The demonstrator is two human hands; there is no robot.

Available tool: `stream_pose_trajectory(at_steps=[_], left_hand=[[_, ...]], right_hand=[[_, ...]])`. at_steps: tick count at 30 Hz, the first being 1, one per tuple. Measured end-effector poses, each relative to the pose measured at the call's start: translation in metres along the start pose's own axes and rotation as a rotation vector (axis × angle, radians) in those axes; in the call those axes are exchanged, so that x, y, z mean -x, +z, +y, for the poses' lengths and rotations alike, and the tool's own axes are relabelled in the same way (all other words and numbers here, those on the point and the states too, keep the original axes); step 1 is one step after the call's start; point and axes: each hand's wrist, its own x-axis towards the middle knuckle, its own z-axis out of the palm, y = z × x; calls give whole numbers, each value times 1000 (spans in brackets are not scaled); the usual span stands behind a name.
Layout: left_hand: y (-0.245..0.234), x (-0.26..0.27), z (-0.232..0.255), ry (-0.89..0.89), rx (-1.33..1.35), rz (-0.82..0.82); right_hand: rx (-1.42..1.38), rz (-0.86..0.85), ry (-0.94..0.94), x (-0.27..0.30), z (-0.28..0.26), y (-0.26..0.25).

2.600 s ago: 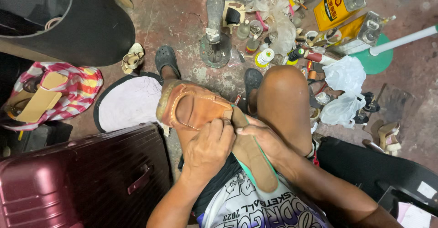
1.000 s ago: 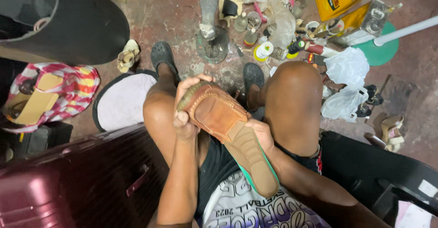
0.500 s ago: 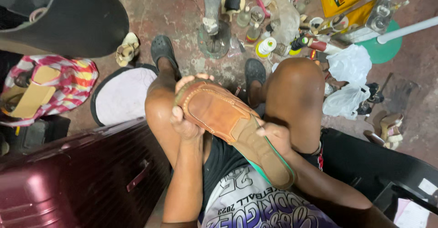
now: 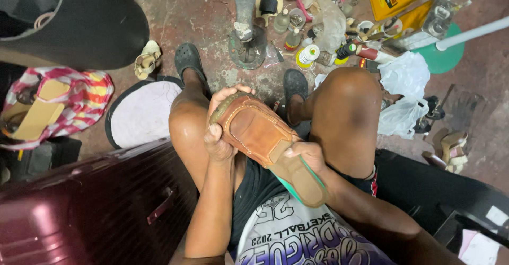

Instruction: The person sits on the floor and uses a green sanding block to rub the sole and edges of a brown leather shoe. They rotate the shoe to access different areas and continue sanding the surface throughout the clip.

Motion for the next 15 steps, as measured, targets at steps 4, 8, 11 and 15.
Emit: stream_pose_trajectory(at_steps=[4,8,11,15], left_hand=[[-1,1,-1,57,58,50],[1,10,-7,-4,33,23],[2,-2,-7,-26,-26,0],[3,2,-4,-46,57,17]], right_hand=[[110,34,24,22,-12,9],[176,94,11,29,-1,0],[66,14,-37,6,8,-11],[84,-43,-94,-11,14,-32]])
